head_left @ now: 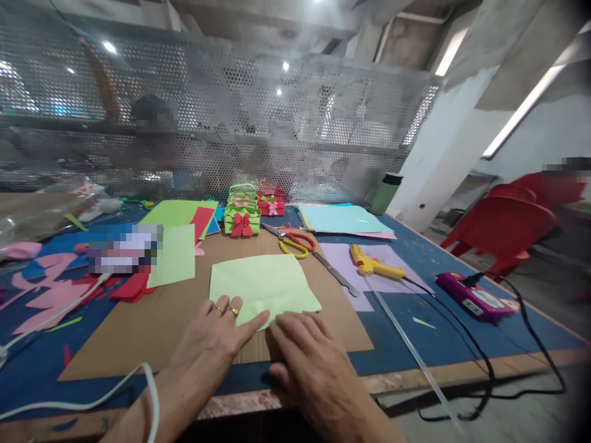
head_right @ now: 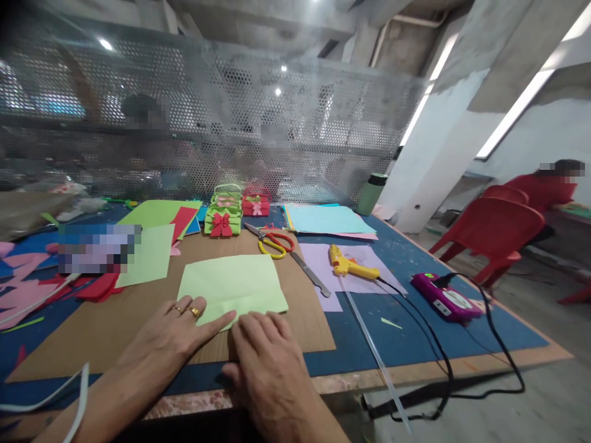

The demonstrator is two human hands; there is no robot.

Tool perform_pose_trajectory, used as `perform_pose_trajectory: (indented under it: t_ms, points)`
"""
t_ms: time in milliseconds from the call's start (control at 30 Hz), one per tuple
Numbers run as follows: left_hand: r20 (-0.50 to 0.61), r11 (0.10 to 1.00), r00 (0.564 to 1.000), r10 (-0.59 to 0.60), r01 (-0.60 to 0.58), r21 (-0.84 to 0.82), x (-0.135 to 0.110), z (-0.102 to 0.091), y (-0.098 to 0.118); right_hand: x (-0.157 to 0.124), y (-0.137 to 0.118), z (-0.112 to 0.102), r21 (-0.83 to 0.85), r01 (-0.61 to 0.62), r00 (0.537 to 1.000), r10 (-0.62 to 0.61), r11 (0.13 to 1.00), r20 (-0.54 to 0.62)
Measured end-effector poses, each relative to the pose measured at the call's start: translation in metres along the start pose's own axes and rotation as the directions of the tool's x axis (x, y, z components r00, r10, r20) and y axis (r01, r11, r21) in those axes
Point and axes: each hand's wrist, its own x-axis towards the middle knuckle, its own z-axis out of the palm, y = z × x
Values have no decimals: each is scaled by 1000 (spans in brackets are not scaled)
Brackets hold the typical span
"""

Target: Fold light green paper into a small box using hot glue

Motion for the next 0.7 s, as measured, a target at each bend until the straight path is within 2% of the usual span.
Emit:
perform_pose_trajectory:
  t_ms: [100, 267, 400, 533, 633, 700]
  points:
    - [10, 999, 1000, 25, -25, 19, 1, -1, -2, -4, -8, 4, 65, -6, 996, 0, 998, 92]
    - [27, 1000, 999, 28, -28, 1, 2, -7, -4, -10, 2, 5, -5, -86, 993, 86, 996, 81]
    - [48, 1000, 999, 27, -27, 11, 3, -10, -4, -19, 16, -2, -118, -205, 977, 209, 972, 28]
    - [19, 999, 999, 45, -45, 12, 2, -7, -5, -31, 37, -18, -227, -290, 957, 289, 930, -40]
    - [24, 999, 999, 45, -46, 13, 2, -7, -4, -33, 44, -25, -294, -292, 956, 270, 910, -114]
    - [52, 999, 998, 40, -41, 22, 3, -10, -3, -28, 40, -23, -291, -231, 969, 193, 928, -151]
